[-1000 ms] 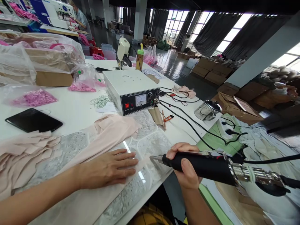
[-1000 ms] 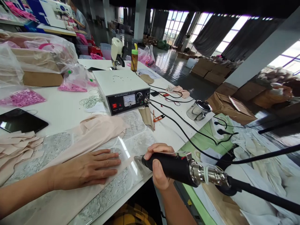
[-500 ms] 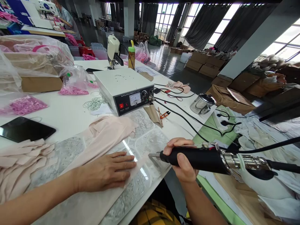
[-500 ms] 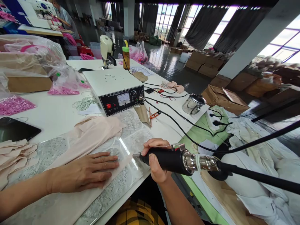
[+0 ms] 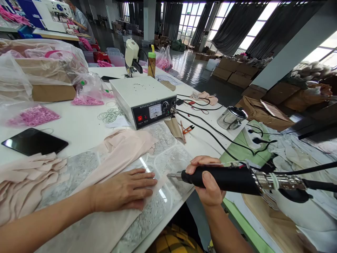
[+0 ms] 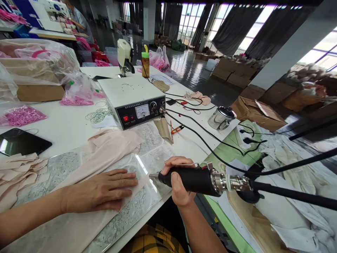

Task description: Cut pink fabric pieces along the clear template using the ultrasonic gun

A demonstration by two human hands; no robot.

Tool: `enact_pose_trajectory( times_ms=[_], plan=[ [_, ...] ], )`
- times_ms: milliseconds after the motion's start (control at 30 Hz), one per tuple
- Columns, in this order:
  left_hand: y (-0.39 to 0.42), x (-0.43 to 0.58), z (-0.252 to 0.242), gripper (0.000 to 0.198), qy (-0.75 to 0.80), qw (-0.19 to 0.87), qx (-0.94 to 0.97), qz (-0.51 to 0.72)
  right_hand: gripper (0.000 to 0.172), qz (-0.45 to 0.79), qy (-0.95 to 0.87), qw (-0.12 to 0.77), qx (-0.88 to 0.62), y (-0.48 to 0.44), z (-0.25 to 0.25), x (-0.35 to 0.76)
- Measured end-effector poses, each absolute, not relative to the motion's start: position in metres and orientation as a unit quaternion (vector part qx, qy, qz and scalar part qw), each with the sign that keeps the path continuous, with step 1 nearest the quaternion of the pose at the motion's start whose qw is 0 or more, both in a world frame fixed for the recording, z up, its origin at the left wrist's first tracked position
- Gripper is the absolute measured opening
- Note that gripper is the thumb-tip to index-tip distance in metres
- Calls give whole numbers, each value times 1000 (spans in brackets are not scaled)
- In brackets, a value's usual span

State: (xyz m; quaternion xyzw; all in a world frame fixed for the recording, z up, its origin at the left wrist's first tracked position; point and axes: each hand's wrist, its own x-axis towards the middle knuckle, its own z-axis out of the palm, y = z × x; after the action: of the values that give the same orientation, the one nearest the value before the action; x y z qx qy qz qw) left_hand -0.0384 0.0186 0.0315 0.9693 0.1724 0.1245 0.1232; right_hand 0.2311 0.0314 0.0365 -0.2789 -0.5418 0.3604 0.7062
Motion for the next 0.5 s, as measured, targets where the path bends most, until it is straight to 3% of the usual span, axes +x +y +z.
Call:
enact_pose_trajectory(
  times_ms=[233, 400, 500],
  plan=[
    [22, -41, 36, 15, 158, 126, 972, 117, 14, 346, -542, 705, -298, 35, 40, 229],
    [25, -38, 40, 22, 154, 137, 975, 83, 12, 361, -534, 705, -296, 36, 39, 230],
    [29, -36, 41, 17, 166, 158, 970, 74, 12, 365, -535, 703, -295, 37, 38, 231]
  ],
)
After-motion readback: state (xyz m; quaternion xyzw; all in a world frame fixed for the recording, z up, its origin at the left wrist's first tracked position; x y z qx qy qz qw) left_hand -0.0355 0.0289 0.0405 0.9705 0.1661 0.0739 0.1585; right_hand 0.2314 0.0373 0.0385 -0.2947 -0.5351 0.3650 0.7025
